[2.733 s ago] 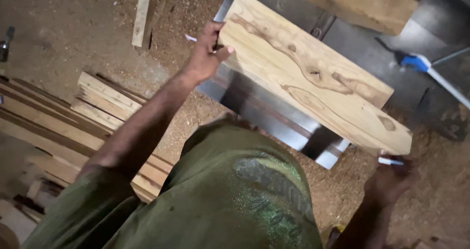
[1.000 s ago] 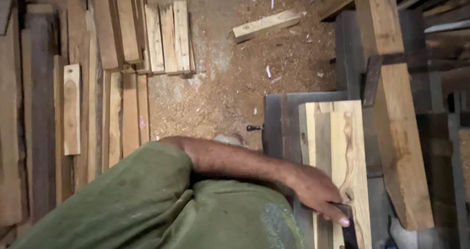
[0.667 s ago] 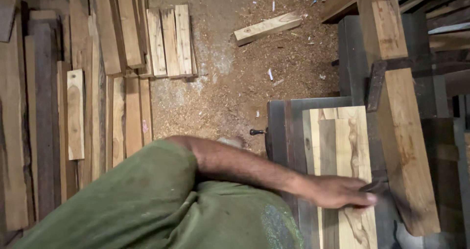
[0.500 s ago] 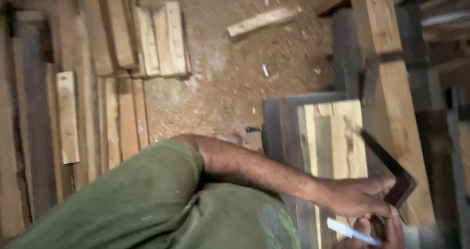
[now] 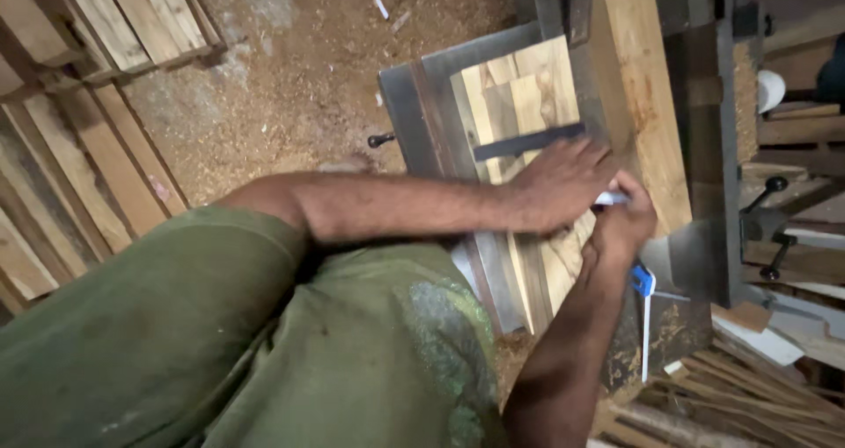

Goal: The person uses a try square and a white marker to draw straight lines on a large wooden plank placed on a table saw. They reposition the square multiple times to mark several parallel and perpendicular lines across the wood surface.

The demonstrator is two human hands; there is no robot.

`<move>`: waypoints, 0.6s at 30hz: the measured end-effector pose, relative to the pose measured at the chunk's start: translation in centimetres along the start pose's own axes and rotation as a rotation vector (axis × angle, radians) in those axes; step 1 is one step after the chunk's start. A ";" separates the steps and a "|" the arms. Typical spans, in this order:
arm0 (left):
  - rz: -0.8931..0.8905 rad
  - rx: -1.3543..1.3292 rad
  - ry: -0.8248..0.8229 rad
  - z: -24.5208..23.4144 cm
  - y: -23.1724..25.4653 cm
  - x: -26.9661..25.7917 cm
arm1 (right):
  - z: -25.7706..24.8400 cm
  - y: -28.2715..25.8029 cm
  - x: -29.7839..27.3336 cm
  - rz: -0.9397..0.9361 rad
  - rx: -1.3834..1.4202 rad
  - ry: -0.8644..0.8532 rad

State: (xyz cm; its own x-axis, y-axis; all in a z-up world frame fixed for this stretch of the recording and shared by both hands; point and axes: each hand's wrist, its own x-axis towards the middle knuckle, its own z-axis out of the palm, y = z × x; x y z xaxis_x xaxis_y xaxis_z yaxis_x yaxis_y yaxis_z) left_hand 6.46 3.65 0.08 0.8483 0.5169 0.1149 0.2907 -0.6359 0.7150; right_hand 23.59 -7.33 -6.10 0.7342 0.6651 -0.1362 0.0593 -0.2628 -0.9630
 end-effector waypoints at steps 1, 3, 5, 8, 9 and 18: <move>0.077 0.075 0.153 1.0 -0.8 0.6 | 0.3 1.1 1.2 0.021 -0.015 -0.035; 0.226 0.235 0.468 2.5 -2.8 2.1 | 0.5 3.2 2.6 0.013 -0.024 -0.101; 0.297 0.196 0.375 3.5 -4.9 3.2 | 0.8 5.1 3.4 -0.043 -0.007 -0.163; 0.336 0.055 0.194 4.2 -6.8 3.6 | 1.0 7.1 3.7 -0.060 -0.014 -0.048; 0.315 0.015 0.126 4.2 -7.6 3.1 | 1.2 7.6 3.5 -0.015 -0.066 -0.012; 0.176 0.046 0.189 4.6 -6.7 2.6 | -0.1 4.5 0.6 0.193 0.111 -0.024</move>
State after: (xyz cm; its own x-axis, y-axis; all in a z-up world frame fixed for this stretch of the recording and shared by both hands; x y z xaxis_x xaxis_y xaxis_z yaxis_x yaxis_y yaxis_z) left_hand 8.77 6.61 -7.55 0.7911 0.4909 0.3650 0.1694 -0.7491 0.6405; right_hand 24.36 -8.12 -10.50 0.7086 0.6264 -0.3248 -0.1564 -0.3094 -0.9380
